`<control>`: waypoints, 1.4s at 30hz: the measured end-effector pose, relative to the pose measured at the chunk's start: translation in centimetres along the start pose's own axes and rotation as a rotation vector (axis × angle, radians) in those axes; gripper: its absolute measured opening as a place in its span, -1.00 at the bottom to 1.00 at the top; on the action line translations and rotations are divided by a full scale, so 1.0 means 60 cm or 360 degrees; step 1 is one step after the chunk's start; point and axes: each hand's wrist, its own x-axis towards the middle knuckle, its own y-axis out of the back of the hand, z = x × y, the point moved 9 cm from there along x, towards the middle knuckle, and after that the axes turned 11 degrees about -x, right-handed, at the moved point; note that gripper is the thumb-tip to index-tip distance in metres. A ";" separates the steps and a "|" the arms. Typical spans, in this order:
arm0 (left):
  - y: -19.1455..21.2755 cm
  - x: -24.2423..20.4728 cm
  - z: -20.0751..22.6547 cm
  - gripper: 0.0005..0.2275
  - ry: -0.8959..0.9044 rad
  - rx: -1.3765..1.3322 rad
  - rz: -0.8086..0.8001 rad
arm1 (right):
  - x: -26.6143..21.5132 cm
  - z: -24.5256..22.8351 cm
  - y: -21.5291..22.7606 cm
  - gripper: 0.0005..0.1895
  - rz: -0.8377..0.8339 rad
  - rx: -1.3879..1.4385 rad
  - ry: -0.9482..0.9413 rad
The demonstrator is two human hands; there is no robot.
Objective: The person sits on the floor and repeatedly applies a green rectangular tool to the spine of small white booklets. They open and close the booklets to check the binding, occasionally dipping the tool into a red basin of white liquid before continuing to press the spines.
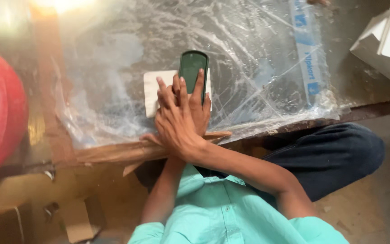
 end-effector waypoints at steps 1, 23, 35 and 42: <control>-0.028 0.012 0.010 -0.43 0.0009 -0.0005 -0.0113 | 0.005 -0.004 0.002 0.00 0.0108 -0.0071 0.0094; 0.191 0.049 -0.236 -0.57 0.0260 0.0072 0.0201 | -0.096 0.176 -0.111 -0.27 0.0238 0.0838 -0.0845; 0.202 -0.147 -0.283 -0.73 0.0171 0.0086 0.0743 | -0.098 0.178 -0.114 -0.37 0.0229 0.0798 -0.0938; 0.200 -0.153 -0.291 -0.73 0.0164 0.0015 0.0867 | -0.092 0.187 -0.088 -0.50 0.0262 0.1022 -0.1006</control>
